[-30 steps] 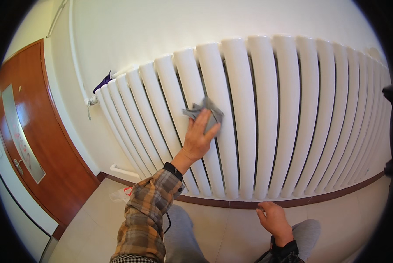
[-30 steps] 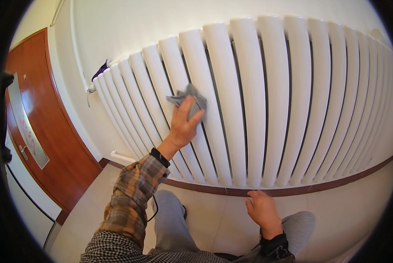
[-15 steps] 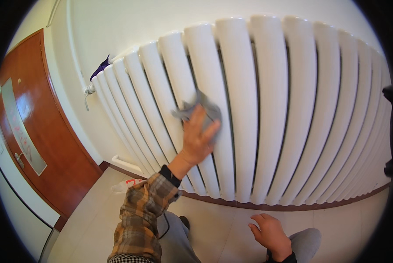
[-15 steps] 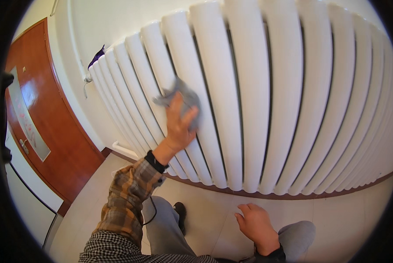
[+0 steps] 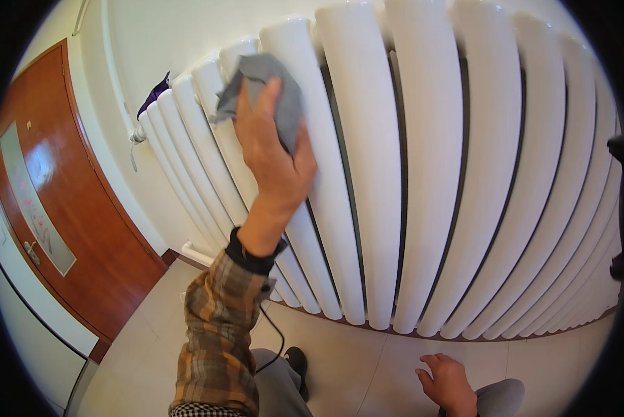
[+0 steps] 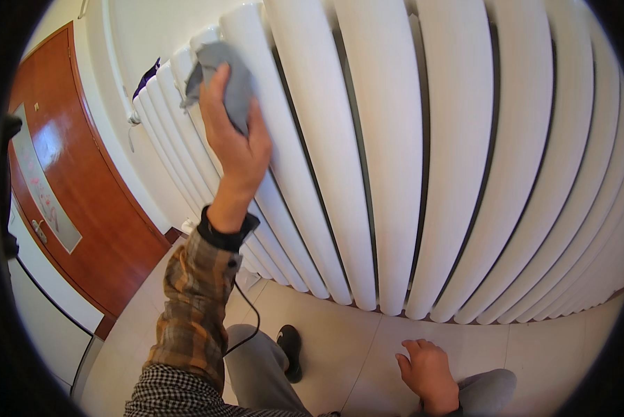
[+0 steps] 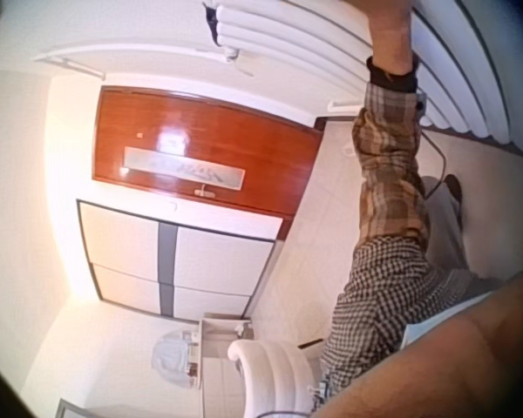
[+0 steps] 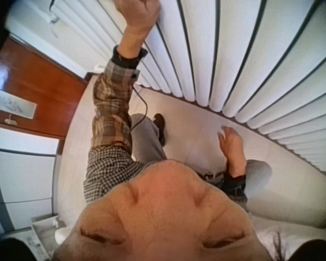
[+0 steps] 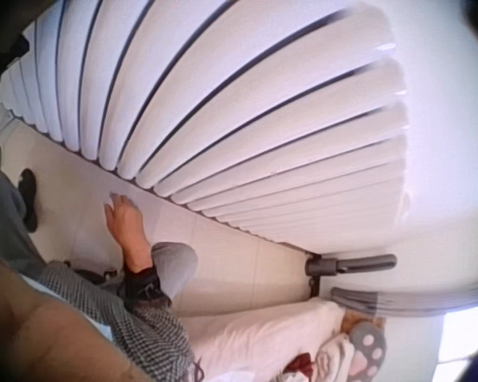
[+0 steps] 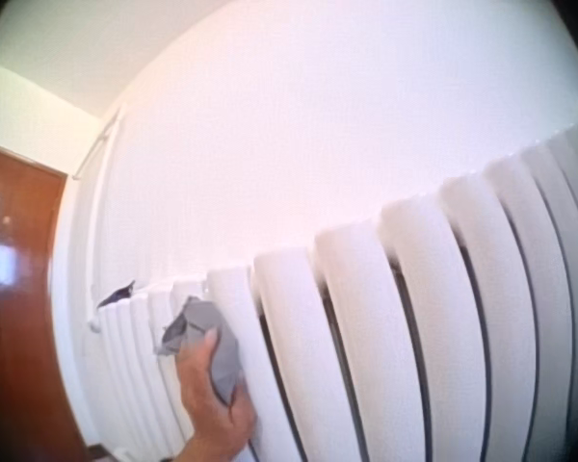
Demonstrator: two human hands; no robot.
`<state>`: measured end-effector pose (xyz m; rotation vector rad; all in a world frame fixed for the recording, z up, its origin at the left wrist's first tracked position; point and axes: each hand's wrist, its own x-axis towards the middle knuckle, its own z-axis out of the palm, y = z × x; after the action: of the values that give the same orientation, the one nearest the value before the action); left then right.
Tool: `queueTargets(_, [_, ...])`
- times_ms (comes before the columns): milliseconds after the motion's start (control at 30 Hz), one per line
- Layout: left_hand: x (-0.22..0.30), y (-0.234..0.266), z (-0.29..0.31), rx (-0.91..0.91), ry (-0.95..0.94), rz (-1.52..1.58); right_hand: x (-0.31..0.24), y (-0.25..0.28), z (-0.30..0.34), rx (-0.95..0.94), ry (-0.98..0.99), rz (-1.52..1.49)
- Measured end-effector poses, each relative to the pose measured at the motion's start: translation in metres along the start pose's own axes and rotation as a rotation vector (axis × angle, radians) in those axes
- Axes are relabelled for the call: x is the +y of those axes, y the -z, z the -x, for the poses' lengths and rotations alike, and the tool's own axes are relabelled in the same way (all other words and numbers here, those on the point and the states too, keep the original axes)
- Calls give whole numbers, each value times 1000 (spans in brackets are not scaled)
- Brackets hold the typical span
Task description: The person kneels and wipes a white radiator with a gray cloth, then stands and wipes a wooden door with a glass panel. The person uses the cloth to clean both surfaces thoroughly.
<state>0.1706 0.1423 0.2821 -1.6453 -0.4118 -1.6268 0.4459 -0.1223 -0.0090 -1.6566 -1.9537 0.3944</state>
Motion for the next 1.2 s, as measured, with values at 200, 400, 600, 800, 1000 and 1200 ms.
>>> queueTargets(200, [15, 18, 62, -128, -50, 23, 14, -16, -11, -129, 20, 40])
queueTargets(400, [12, 21, 39, -65, -9, -197, 18, -18, -26, -74, 3, -97])
queueTargets(600, [-9, 17, -6, 52, 208, 129, 0, -12, -27, -89, -30, -91])
queueTargets(800, [-10, 35, 18, -216, -93, -1, -35, -6, -2, -52, -118, -68])
queueTargets(1000, [3, 75, 93, -462, -185, 132, -77, -18, 26, 12, -154, -92])
queueTargets(1200, [-57, 63, 24, -129, -96, -32, -99, -46, 33, 92, -136, 55])
